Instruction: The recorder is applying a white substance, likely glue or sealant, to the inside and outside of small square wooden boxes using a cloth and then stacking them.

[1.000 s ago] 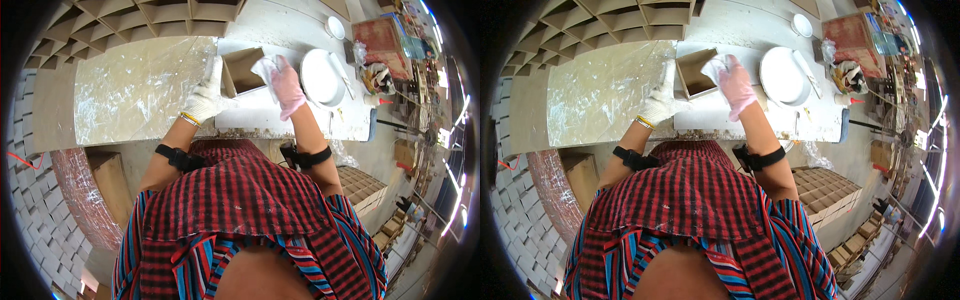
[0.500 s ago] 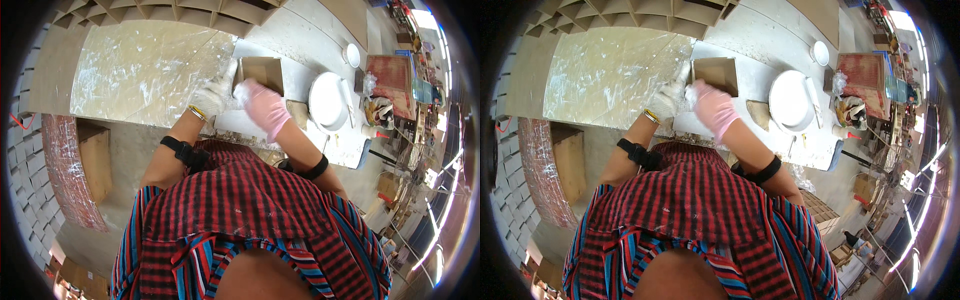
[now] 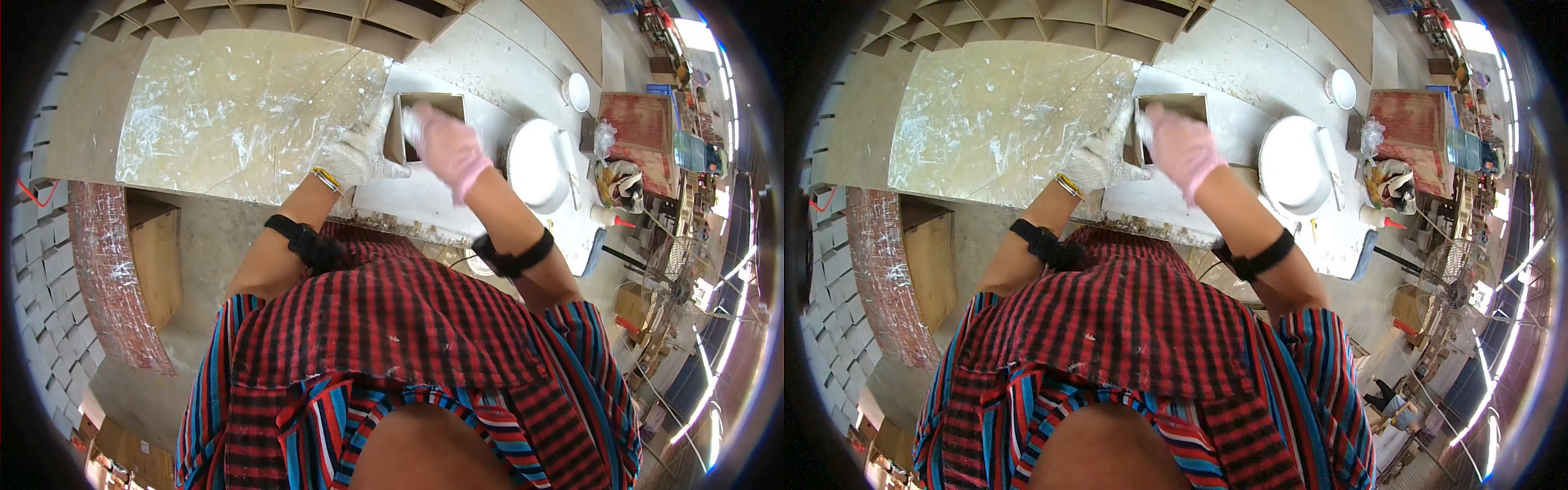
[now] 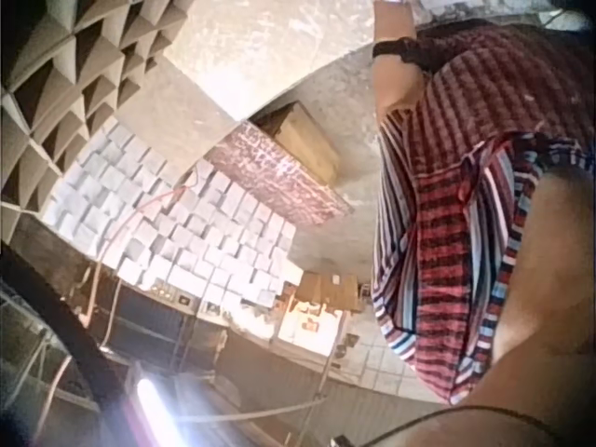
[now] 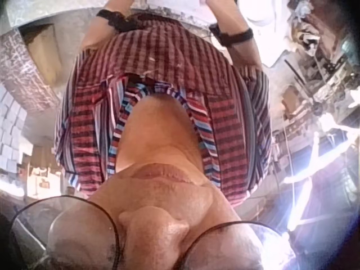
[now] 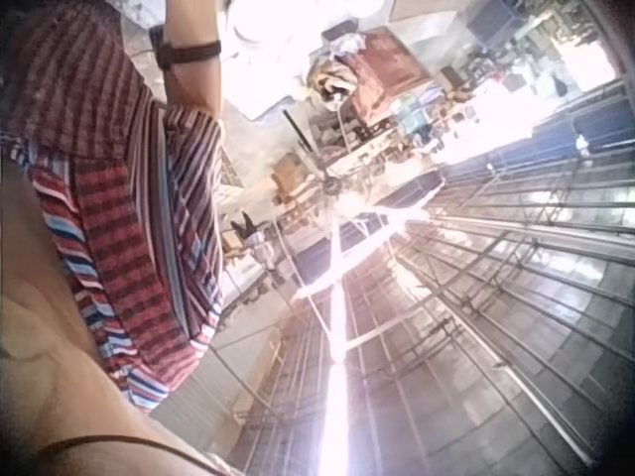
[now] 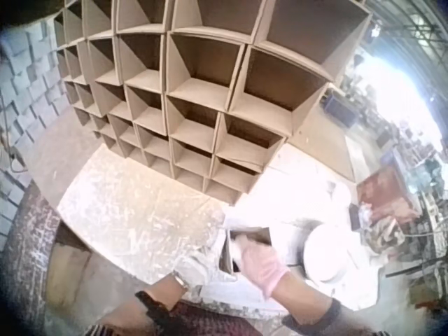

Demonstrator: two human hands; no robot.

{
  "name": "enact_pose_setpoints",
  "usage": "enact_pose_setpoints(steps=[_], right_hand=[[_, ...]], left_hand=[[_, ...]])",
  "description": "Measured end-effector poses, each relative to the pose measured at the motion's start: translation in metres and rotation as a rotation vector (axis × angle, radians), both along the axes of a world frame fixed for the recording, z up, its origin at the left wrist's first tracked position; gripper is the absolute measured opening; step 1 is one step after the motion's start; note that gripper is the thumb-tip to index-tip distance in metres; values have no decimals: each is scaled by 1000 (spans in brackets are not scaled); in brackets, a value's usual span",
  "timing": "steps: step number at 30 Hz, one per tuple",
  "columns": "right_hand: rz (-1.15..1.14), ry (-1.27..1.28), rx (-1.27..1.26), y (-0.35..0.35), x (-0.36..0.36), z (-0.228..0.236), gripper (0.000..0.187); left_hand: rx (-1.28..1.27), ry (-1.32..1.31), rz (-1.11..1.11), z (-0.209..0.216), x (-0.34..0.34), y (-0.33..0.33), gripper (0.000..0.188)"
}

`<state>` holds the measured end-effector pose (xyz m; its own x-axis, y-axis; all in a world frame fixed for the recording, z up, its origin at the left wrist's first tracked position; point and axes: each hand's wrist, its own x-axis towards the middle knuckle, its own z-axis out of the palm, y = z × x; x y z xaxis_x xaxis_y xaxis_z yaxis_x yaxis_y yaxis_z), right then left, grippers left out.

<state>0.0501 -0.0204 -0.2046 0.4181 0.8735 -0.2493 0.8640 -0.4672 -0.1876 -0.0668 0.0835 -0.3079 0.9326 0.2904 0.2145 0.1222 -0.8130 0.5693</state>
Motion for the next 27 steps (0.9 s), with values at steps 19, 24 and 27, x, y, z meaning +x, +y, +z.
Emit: enact_pose_setpoints(steps=[19,24,27], right_hand=[[208,-218,5,41,41,-16,22],[-28,-266,-62,31,61,17,22],[-131,-168,-63,36,48,20,23]], left_hand=[[-504,174,54,28,21,4,95],[-444,172,62,13,24,1,85],[-337,186,76,15,24,2,85]])
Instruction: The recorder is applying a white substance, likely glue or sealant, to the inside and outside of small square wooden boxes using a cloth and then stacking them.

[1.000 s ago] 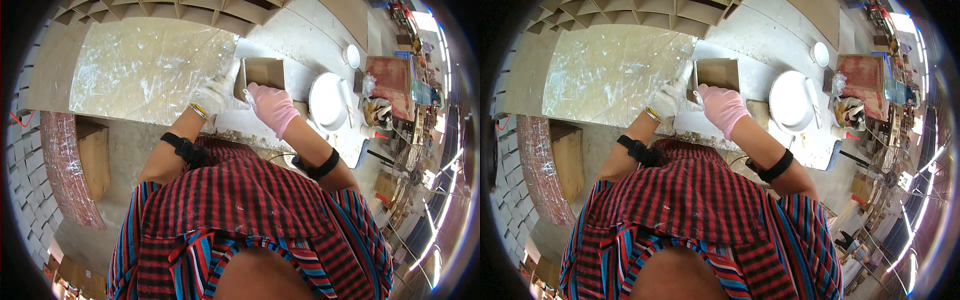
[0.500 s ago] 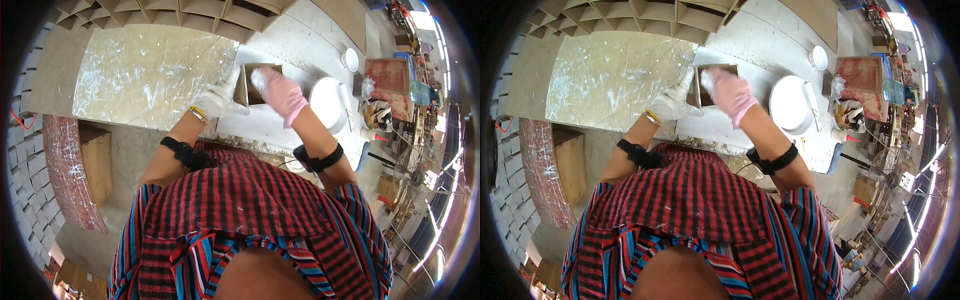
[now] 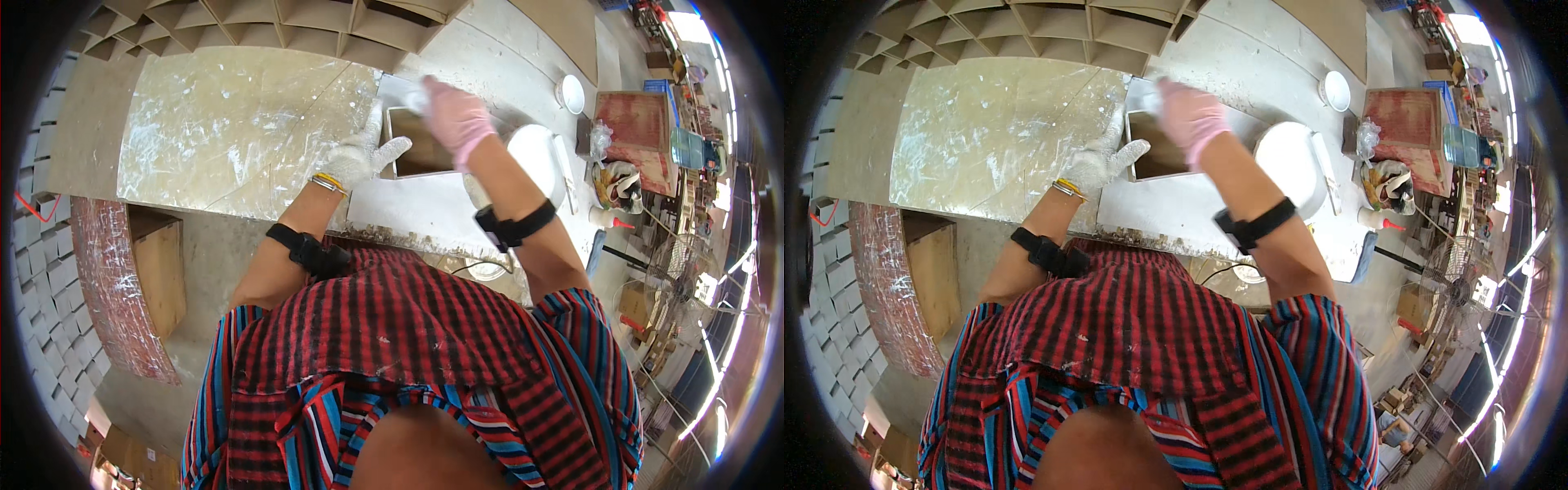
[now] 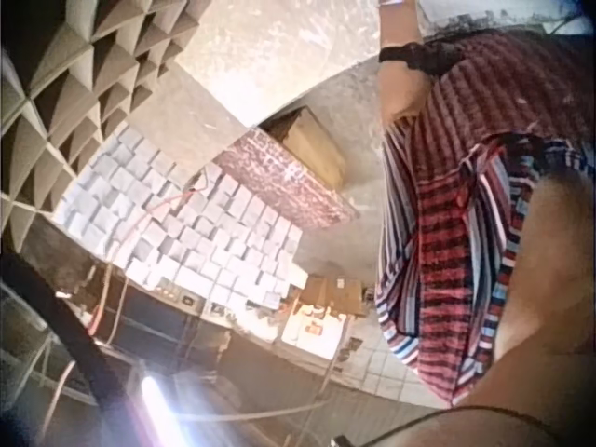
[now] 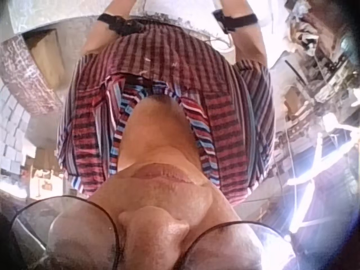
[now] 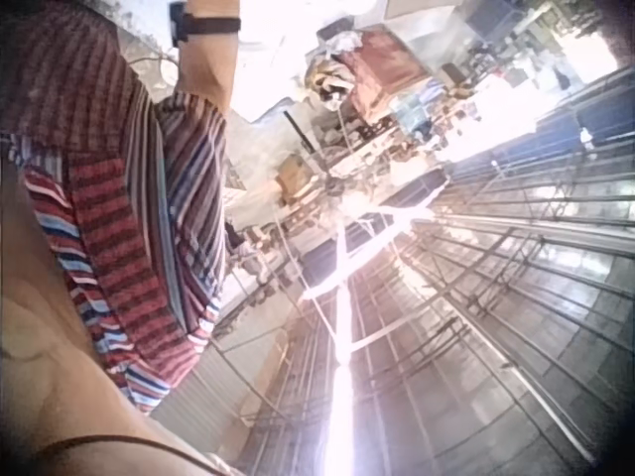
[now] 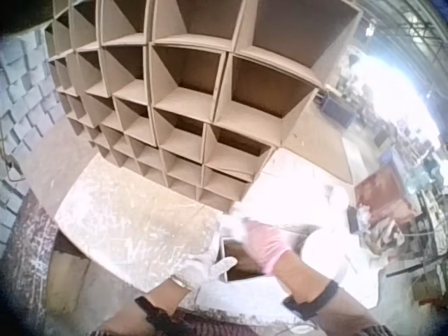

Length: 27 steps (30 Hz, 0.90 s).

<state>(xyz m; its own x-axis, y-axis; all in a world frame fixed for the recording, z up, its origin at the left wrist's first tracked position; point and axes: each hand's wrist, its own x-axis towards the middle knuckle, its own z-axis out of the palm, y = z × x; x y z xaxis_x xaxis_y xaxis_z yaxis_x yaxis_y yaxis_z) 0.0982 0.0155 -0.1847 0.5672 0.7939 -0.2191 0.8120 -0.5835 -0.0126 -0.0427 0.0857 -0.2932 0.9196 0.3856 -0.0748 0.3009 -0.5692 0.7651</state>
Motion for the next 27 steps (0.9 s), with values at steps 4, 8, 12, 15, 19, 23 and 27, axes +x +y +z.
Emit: enact_pose_setpoints(steps=[4,8,12,15,19,23,27], right_hand=[[345,-72,50,0,-6,-18,21],[97,-95,-57,-31,42,-20,20],[-44,-6,-14,-42,54,-34,30],[-324,381,129,-77,64,-34,44],[457,-574,-46,-180,96,-24,48],[-689,195,306,-240,109,-42,45],[-657,36,145,-245,103,-61,42]], left_hand=[[44,-19,3,6,-2,-1,82],[-172,-19,28,5,0,-4,88],[-230,-101,25,4,1,-6,88],[-304,-96,46,14,5,-9,86],[-98,45,62,48,5,-17,82],[238,-192,-71,85,17,-32,53],[288,22,-354,96,52,-52,29]])
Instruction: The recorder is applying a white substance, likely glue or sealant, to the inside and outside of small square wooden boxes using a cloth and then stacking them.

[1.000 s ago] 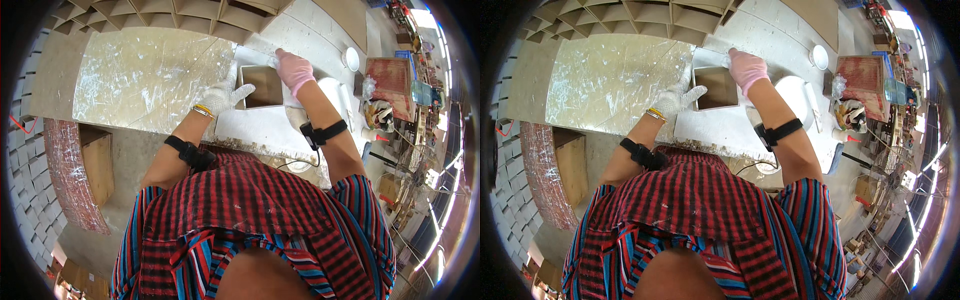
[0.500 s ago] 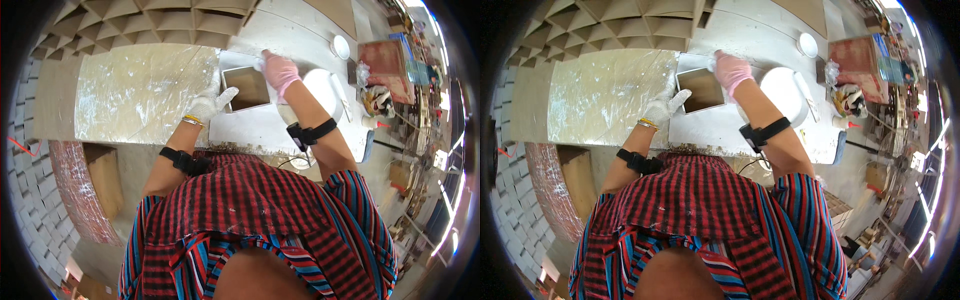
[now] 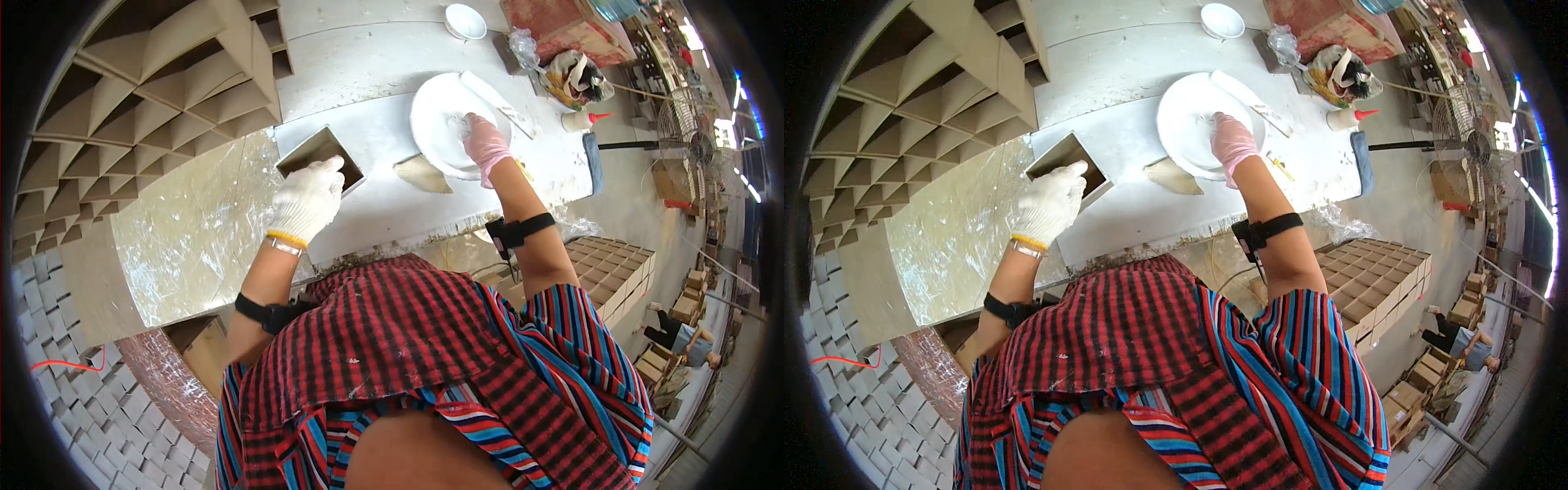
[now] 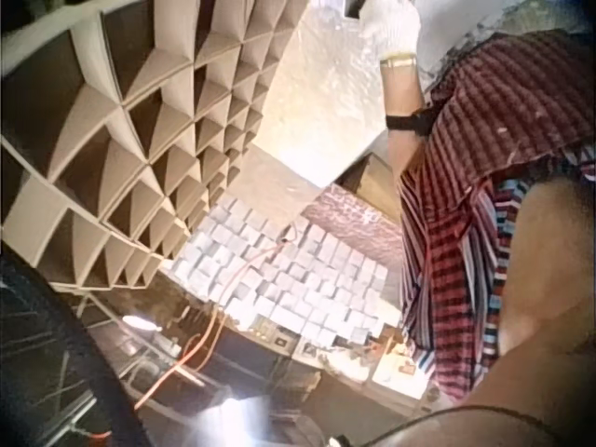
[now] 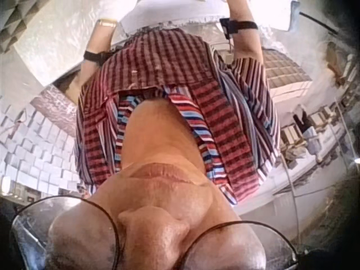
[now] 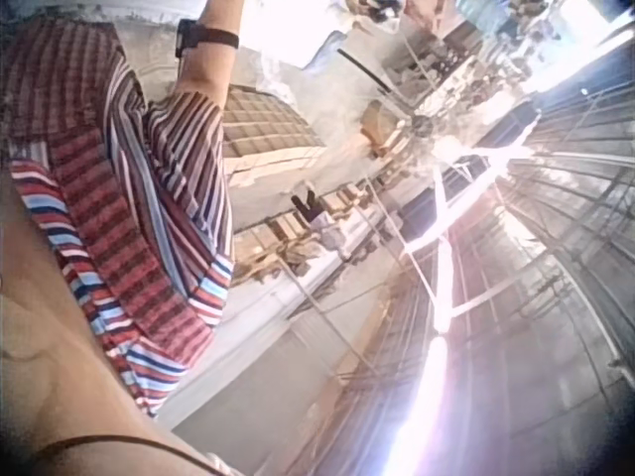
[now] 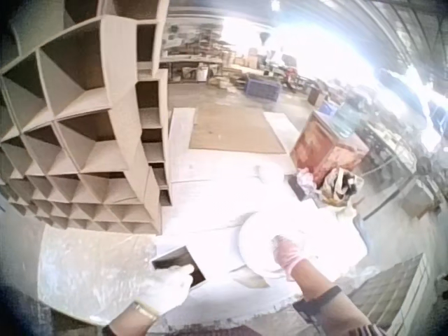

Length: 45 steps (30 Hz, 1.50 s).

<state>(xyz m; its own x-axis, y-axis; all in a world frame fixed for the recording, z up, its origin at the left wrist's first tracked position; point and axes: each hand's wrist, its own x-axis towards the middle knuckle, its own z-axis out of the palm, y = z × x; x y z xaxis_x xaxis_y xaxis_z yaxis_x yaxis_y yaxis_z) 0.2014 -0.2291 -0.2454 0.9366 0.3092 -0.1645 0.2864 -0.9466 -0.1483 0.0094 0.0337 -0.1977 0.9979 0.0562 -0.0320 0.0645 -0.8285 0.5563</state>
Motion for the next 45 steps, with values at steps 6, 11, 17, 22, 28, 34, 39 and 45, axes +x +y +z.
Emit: enact_pose_setpoints(steps=[6,11,17,22,28,34,39,45], right_hand=[[81,89,-121,-10,8,4,43],[-132,166,632,-45,14,7,37],[-392,541,1323,-58,-9,27,37],[-232,591,1566,24,-67,65,33],[393,-49,906,112,-138,113,28],[374,-88,585,133,-150,148,24],[809,-303,551,147,-179,157,31],[232,-106,797,144,-154,161,23]], left_hand=[[228,495,-294,-33,47,2,32],[260,362,-453,-65,38,18,32],[-218,186,-161,-71,6,52,37],[-1913,30,554,-58,-17,45,36],[-2381,-213,-104,-26,-3,31,35],[-1991,-385,80,-4,-6,25,38],[-2258,-372,-232,29,-11,33,40],[-2184,-451,73,82,-43,26,47]])
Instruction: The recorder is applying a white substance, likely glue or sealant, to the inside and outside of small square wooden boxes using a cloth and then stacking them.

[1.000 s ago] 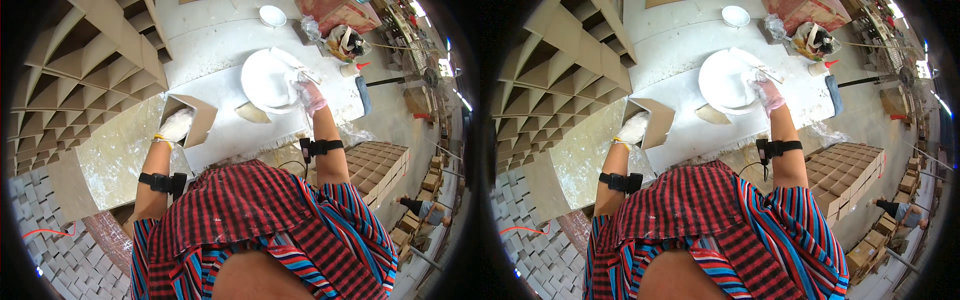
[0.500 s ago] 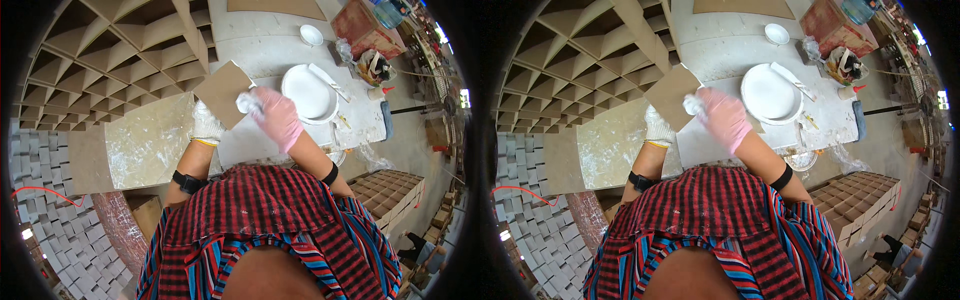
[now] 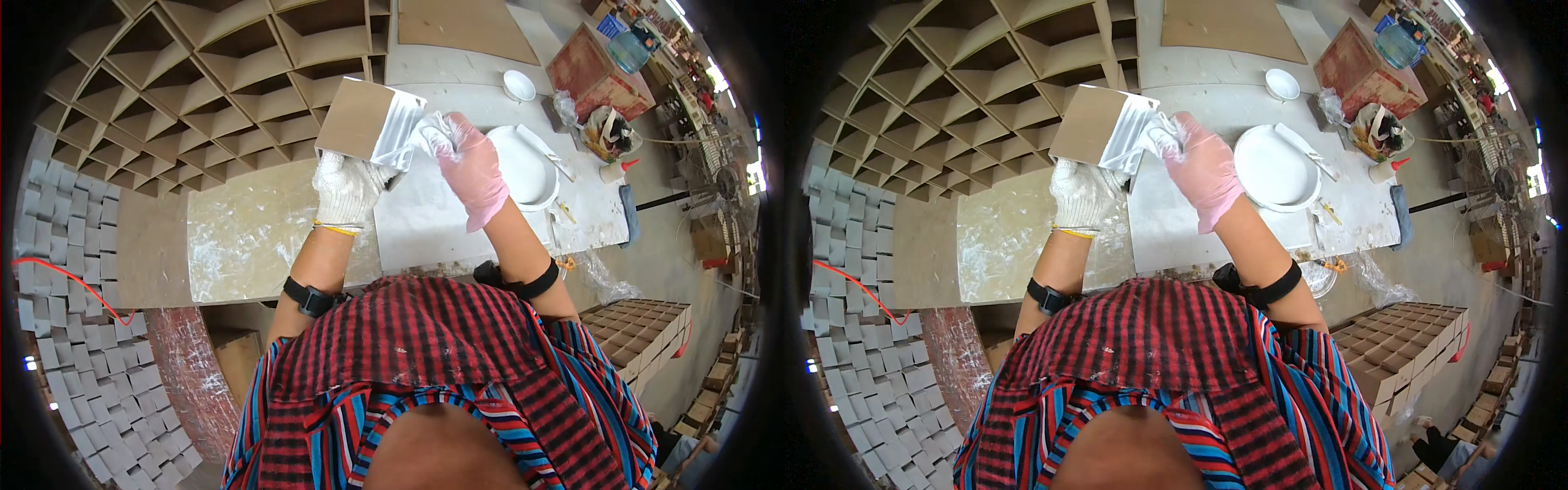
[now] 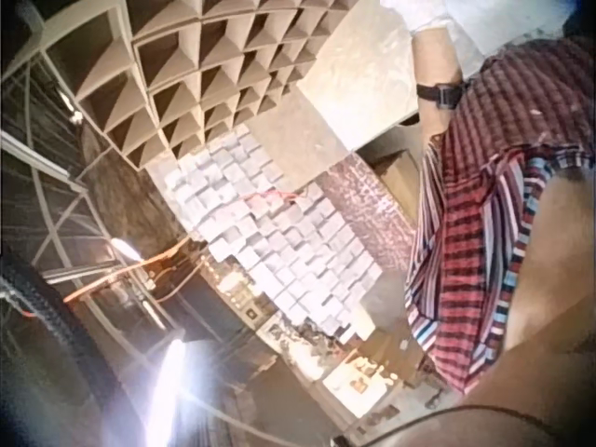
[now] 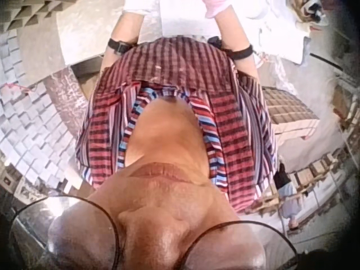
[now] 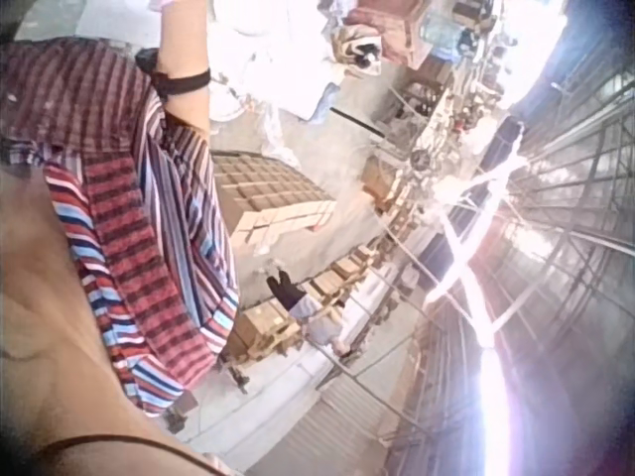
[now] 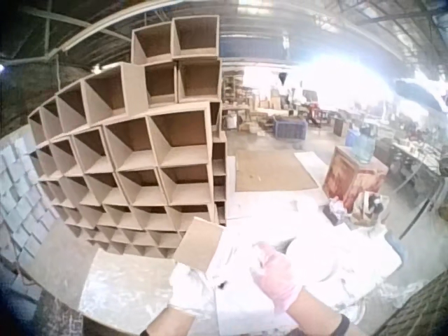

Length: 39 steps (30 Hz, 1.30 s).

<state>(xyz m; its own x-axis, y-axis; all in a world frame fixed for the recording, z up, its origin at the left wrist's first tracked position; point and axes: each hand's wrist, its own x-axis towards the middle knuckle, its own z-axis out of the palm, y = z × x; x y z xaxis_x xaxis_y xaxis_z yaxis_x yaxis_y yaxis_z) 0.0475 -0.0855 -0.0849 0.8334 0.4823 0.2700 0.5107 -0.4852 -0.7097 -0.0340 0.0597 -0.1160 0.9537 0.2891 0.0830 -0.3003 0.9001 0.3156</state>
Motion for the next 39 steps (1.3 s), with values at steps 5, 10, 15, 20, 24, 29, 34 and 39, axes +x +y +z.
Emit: enact_pose_setpoints(steps=[5,10,15,20,24,29,34,39], right_hand=[[381,517,1000,11,-13,-2,21],[197,397,926,16,-31,11,17],[133,159,921,12,-48,21,13],[329,-676,325,11,-53,46,9],[6,-375,572,17,-35,72,11],[544,-921,276,20,-38,69,12],[316,-816,539,9,-5,81,12],[301,-603,466,-8,5,85,15]], left_hand=[[-8,77,49,16,-20,3,45],[-30,113,-52,13,-25,6,43],[-27,26,22,23,-22,4,42],[85,111,339,40,-13,-12,44],[153,42,352,51,-18,-19,40],[224,-48,381,64,-7,-30,44],[32,-102,285,60,9,-48,58],[109,-229,264,48,24,-41,55]])
